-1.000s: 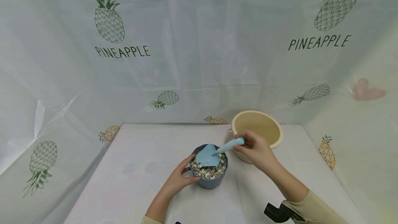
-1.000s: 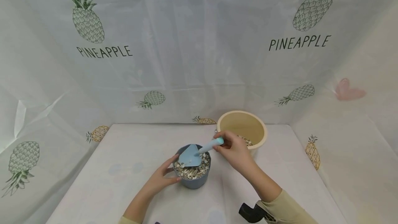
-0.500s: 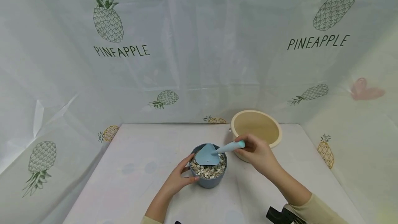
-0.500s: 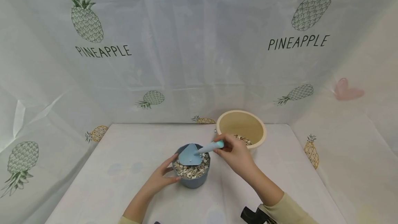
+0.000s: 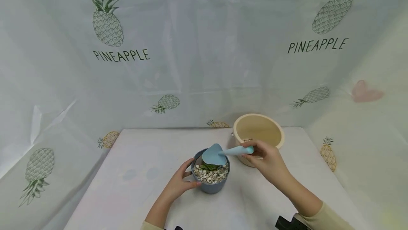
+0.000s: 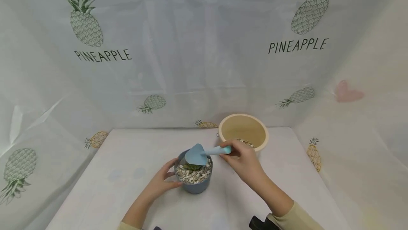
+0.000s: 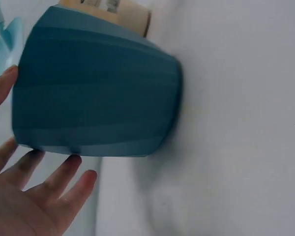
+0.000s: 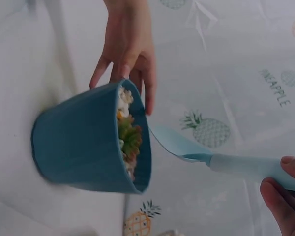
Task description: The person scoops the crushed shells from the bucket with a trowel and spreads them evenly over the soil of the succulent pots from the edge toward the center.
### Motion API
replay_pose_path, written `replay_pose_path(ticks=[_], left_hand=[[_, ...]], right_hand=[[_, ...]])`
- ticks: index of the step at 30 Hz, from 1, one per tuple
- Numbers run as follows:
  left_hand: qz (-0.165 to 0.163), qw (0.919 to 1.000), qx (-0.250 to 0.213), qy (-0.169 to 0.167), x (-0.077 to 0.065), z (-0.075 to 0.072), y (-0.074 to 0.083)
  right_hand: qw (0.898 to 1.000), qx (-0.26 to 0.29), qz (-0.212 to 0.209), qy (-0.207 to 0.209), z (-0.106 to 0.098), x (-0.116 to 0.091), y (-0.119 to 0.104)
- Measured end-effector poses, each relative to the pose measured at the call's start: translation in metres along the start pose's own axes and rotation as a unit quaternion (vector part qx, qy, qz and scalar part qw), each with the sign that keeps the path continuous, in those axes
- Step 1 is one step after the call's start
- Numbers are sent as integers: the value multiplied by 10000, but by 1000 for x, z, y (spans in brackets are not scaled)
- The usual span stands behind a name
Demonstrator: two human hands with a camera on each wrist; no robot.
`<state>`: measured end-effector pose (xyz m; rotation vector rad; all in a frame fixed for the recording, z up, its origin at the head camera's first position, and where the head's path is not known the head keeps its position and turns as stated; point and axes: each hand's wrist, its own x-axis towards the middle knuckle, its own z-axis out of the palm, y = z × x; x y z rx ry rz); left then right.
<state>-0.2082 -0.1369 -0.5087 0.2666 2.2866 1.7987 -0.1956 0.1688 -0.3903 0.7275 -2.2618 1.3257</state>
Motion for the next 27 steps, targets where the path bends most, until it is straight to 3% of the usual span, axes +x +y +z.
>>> replay_pose_path(ticks=[4, 8, 11, 19, 27], left_hand=[[112, 9988, 169, 435, 4, -3, 16], [284, 9946, 283, 957, 12, -1, 37], [400, 9931, 280, 1064, 16, 4, 53], [634, 9977, 69, 239, 37, 41, 87], [489, 9955, 792, -186, 64, 77, 109]], right_hand=[[9997, -84, -140, 193, -17, -2, 3], [9989, -308, 4, 362, -37, -6, 6], [9979, -417, 205, 443, -52, -7, 7], [9933, -654, 457, 834, -89, -9, 12], [9874, -898, 769, 1052, -112, -9, 21]])
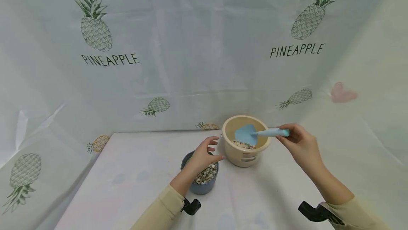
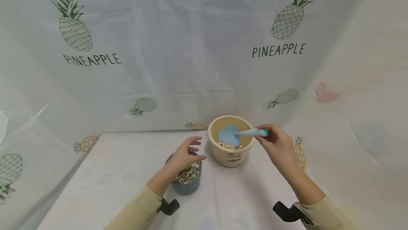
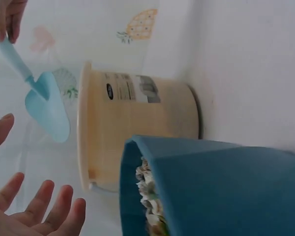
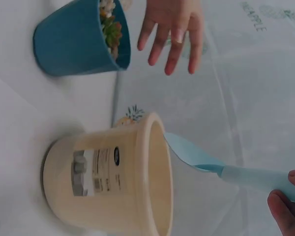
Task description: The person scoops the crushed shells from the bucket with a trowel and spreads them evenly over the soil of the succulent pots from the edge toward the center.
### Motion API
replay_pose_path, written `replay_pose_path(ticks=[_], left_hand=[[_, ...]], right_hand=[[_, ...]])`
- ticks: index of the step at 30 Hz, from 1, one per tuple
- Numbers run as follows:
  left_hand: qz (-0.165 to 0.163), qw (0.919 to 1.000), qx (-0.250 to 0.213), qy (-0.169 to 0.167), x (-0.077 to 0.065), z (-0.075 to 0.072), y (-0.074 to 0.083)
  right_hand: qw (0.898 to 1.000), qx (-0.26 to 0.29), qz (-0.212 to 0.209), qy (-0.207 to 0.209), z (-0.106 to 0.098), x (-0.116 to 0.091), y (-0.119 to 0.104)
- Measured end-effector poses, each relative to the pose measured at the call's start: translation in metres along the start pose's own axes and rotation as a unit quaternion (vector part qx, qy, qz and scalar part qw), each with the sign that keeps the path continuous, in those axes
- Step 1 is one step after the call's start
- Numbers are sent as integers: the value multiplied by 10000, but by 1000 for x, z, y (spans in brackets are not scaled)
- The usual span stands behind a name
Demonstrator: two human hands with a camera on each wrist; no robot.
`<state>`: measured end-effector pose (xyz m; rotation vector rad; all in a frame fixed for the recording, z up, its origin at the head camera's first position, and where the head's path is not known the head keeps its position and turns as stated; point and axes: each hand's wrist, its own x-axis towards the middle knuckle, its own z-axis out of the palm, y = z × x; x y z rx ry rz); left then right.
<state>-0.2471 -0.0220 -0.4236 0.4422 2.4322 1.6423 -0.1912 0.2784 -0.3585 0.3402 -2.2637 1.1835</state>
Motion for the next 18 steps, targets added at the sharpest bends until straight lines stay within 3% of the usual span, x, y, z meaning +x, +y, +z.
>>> replay_pose_path(ticks=[7, 10, 14, 18], left_hand=[[307, 9953, 874, -268, 41, 13, 12], [438, 9866, 1509, -436, 58, 13, 13], [661, 9689, 2274, -713, 76, 8, 6], [678, 9599, 2537, -981, 90, 2, -2]], right_hand=[[9994, -252, 243, -78, -2, 8, 16], [9988, -313, 349, -150, 1, 12, 23], [9975, -408, 519, -250, 4, 14, 33], [9959, -478, 691, -349, 9, 17, 42]])
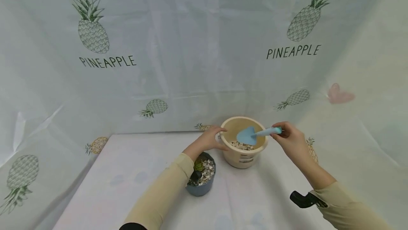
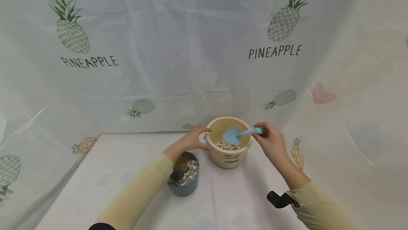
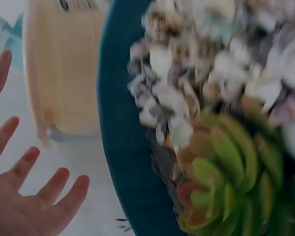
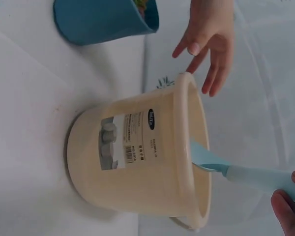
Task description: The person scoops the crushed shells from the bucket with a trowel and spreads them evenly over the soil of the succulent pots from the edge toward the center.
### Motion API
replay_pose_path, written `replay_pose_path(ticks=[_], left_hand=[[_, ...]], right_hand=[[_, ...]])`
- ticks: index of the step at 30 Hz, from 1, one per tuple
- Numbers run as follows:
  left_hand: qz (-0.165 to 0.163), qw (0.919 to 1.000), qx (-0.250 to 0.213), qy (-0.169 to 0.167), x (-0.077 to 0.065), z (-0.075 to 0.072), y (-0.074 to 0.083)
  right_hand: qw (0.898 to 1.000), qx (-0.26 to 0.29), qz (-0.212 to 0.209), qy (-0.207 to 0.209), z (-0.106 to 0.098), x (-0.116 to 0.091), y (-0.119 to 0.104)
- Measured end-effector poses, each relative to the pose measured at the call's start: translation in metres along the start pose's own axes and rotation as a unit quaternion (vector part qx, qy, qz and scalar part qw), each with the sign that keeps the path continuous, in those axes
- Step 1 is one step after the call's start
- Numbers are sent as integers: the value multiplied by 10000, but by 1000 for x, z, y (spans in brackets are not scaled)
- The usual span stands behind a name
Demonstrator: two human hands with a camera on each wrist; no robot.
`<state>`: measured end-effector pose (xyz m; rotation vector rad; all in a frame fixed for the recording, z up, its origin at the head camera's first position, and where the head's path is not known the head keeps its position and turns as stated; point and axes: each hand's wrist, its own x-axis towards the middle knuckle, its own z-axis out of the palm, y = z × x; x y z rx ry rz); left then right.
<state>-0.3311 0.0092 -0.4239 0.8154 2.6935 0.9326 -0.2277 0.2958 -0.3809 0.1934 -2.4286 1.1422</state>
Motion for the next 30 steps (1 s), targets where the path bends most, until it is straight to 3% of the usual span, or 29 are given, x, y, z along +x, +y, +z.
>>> replay_pose_path(ticks=[4, 10, 23, 30], left_hand=[[-53, 9999, 11, -164, 10, -3, -9], [-164, 9997, -98, -149, 21, -4, -18], [-795, 9959, 368, -221, 28, -8, -2], [-1006, 9942, 315, -203, 28, -8, 3]], right_hand=[[9999, -112, 32, -31, 6, 7, 6], [9996, -252, -4, -107, 17, 15, 12], [9976, -426, 287, -471, 33, 29, 46], [9955, -708, 283, -563, 48, 40, 53]])
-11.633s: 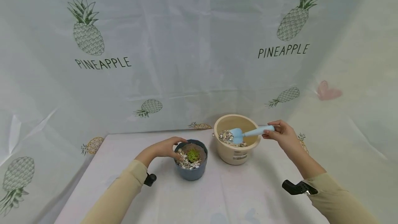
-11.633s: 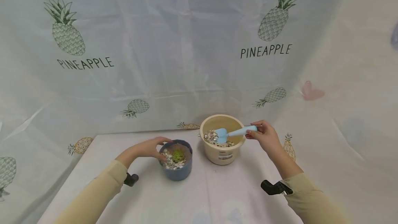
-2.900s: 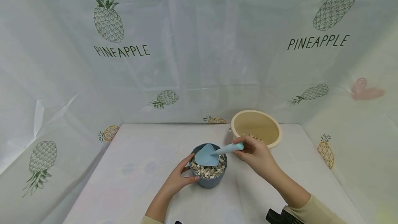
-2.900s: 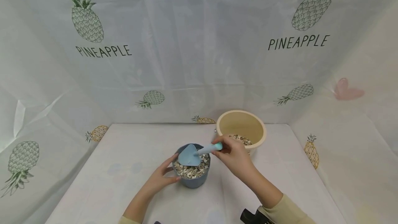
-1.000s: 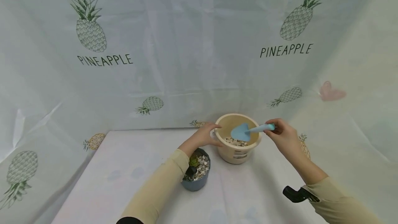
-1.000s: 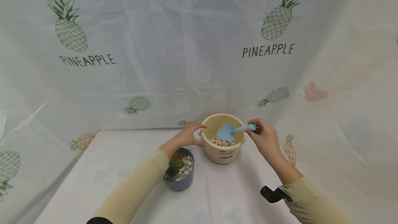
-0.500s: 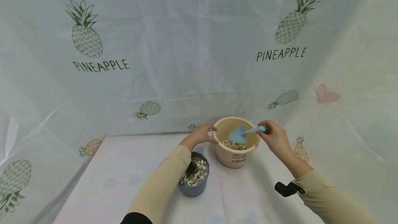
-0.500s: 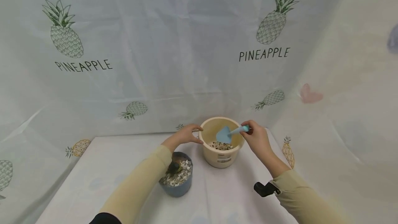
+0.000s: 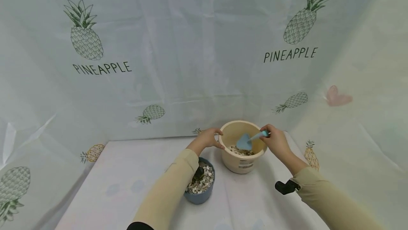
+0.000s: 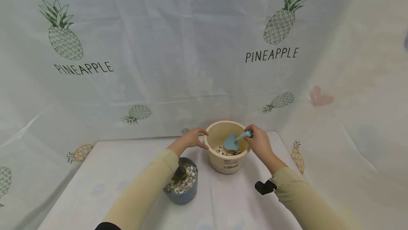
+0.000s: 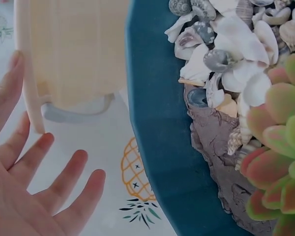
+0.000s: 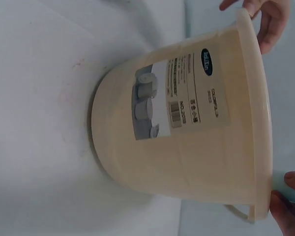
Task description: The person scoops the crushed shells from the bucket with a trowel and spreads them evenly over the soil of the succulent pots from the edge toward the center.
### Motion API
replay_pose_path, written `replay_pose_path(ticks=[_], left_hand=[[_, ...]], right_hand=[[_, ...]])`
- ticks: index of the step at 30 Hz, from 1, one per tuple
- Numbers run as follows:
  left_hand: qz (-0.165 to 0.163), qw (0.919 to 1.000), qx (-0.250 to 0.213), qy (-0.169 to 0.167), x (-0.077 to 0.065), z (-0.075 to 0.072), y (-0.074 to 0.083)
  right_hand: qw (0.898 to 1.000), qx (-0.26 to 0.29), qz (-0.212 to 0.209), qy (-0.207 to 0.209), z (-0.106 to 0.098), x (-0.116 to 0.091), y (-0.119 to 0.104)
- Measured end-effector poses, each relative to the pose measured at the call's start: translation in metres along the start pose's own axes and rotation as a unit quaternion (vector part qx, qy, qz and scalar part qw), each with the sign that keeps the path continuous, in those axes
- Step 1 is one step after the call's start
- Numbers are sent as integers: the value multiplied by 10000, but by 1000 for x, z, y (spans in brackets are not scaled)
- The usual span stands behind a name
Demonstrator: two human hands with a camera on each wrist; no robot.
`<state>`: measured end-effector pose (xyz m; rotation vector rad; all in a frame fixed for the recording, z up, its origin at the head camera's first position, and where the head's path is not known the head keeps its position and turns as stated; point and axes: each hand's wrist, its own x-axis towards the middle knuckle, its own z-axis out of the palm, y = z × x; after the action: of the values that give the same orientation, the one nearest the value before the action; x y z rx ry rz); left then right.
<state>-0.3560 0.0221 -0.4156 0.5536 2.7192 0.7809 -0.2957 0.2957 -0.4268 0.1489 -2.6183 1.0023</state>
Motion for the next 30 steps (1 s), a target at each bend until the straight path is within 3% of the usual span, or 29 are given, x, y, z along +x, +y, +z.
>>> replay_pose_path(ticks=[5, 15, 20, 30], left_hand=[[64, 9999, -140, -6, -1, 2, 2], [55, 9997, -245, -24, -2, 0, 2], [71, 9997, -248, -32, -1, 0, 0], [79, 9996, -258, -61, 1, 1, -1]], right_hand=[[9982, -568, -187, 13, 4, 3, -3], [9888, -1162, -795, -498, 11, 10, -4], [9868, -1096, -865, -818, 12, 14, -3], [9833, -230, -995, -1507, 14, 17, 9]])
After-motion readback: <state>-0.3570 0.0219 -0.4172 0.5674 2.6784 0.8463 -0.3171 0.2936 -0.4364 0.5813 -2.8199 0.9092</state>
